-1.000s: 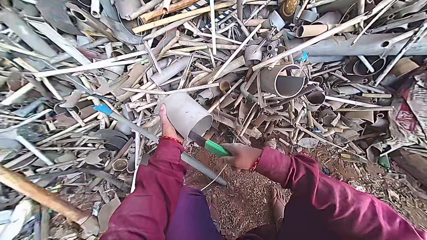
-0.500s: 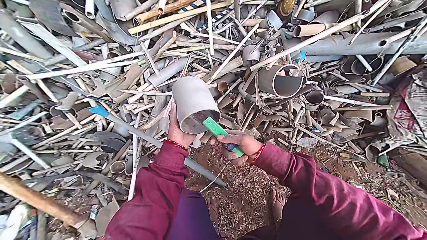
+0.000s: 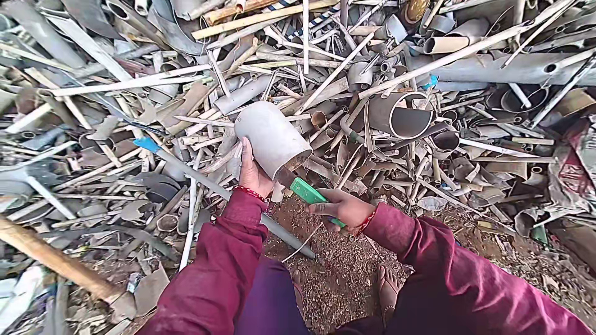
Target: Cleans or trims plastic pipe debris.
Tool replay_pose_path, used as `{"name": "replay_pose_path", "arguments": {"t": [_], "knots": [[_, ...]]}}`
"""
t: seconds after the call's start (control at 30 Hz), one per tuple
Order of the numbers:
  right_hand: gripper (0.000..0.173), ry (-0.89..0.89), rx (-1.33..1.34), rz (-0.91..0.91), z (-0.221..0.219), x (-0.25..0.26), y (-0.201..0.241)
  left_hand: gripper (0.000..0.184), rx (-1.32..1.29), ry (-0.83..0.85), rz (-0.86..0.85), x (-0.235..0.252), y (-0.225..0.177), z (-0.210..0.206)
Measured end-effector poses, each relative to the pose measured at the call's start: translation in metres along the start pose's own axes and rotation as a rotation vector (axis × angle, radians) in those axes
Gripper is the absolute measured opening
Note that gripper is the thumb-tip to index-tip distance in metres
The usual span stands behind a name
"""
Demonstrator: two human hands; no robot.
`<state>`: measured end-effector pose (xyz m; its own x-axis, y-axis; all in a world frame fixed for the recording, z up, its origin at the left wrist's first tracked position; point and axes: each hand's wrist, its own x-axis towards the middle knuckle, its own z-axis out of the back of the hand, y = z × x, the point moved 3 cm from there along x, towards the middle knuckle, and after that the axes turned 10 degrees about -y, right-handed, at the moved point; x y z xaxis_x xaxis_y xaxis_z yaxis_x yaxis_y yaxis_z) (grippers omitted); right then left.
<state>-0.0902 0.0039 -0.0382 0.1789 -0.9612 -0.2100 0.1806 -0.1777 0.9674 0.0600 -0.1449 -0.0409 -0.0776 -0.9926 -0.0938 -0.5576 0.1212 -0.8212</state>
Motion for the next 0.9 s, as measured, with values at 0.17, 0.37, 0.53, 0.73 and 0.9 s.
{"name": "replay_pose_path", "arguments": {"t": [0.17, 0.37, 0.53, 0.73, 0.9], "knots": [[0.039, -0.268, -1.022, -0.149, 0.003, 0.0, 0.02, 0.064, 0.006, -0.082, 0.003, 0.001, 0.004, 0.002], [0.032, -0.117, -0.729, 0.012, -0.004, -0.002, 0.019, 0.059, -0.038, -0.135, -0.075, 0.003, -0.001, 0.004], [0.04, -0.21, -1.019, -0.144, -0.005, -0.005, 0.016, 0.059, -0.001, -0.134, -0.093, 0.008, -0.004, 0.01], [0.041, -0.201, -1.028, -0.153, 0.001, -0.004, 0.01, 0.059, 0.06, -0.214, -0.09, 0.012, -0.004, 0.015], [0.036, -0.087, -0.764, -0.126, -0.009, -0.004, 0.002, 0.058, 0.132, -0.279, -0.1, 0.006, -0.002, 0.011]]}}
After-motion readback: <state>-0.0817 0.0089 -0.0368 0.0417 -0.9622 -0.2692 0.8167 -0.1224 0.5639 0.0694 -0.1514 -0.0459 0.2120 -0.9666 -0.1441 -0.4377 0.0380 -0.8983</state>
